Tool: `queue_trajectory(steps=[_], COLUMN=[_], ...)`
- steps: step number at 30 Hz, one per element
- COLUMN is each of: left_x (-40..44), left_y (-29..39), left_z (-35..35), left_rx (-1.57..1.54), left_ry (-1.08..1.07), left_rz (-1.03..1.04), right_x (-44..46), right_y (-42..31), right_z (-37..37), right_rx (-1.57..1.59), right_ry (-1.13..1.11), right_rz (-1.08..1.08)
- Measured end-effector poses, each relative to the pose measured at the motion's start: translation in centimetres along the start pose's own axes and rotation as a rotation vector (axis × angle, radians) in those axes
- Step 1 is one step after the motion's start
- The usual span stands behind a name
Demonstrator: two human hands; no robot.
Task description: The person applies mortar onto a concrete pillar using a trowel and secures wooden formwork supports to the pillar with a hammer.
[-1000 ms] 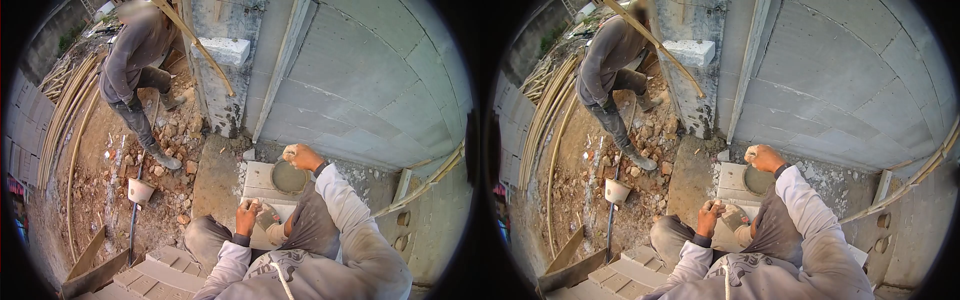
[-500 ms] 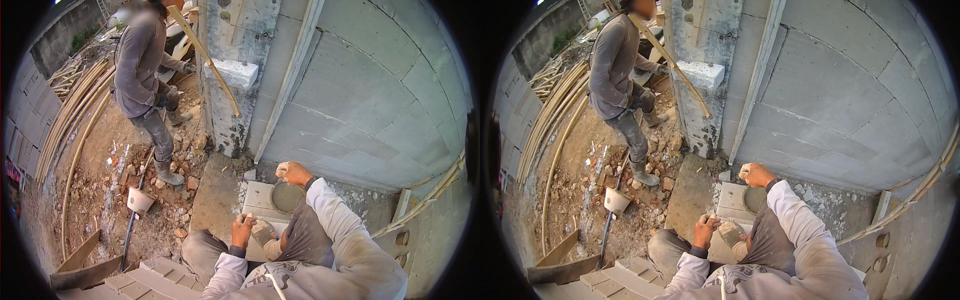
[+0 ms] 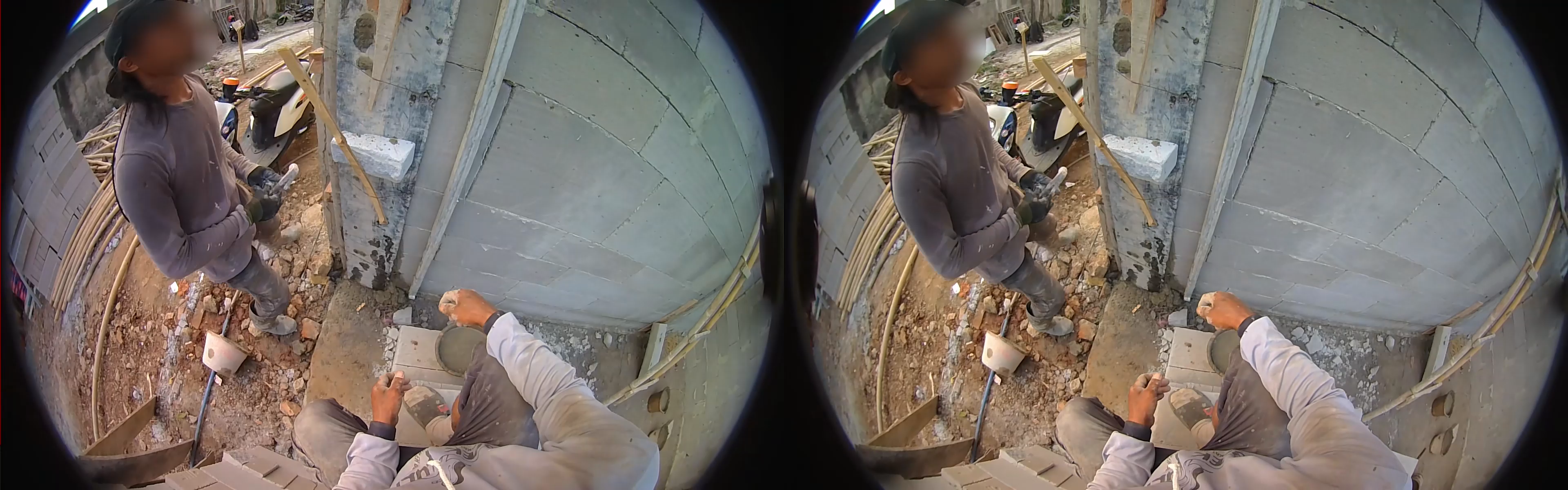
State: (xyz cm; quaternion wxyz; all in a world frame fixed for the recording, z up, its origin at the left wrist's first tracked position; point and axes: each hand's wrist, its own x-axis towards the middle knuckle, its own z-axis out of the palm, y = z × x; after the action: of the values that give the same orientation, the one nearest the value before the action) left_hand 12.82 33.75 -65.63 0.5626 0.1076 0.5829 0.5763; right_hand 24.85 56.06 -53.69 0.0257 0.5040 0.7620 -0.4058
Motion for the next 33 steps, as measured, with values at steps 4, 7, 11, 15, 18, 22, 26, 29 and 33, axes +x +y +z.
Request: queue_trajectory(steps=[4,7,11,15,18,22,26,29,33], left_x=[1.0,0.9,1.5,1.5,1.6,1.5,1.3,1.4,2.1], left_y=[-1.1,-0.7,-1.3,-0.1,-0.4,-0.9,-1.5,-1.2,-1.8], left_z=[-0.9,-0.8,-1.7,-2.9,-4.0,-5.3,-6.2,-5.8,-5.3], left_rx=[0.040,0.010,0.021,0.031,-0.013,-0.023,-0.060,-0.071,-0.051], left_ry=[0.004,0.024,0.087,0.220,0.323,0.430,0.500,0.527,0.533], left_rz=[0.019,0.035,0.045,0.085,0.076,0.038,0.030,0.065,0.104], right_x=[1.6,2.8,0.8,0.3,-0.1,-0.1,4.6,9.5,8.5], right_y=[0.0,-6.2,-20.8,-29.7,-33.5,-38.3,-37.8,-34.3,-33.1], right_z=[-2.0,-10.6,-26.2,-35.6,-37.3,-41.0,-41.4,-40.3,-38.2], right_rx=[-0.092,-0.022,-0.134,-0.517,-0.586,-0.855,-0.948,-1.053,-0.987], right_ry=[0.220,0.343,0.601,0.670,0.754,0.625,0.628,0.748,0.751], right_rz=[-0.231,-0.313,-0.426,-0.242,-0.201,-0.186,-0.205,-0.159,-0.229])
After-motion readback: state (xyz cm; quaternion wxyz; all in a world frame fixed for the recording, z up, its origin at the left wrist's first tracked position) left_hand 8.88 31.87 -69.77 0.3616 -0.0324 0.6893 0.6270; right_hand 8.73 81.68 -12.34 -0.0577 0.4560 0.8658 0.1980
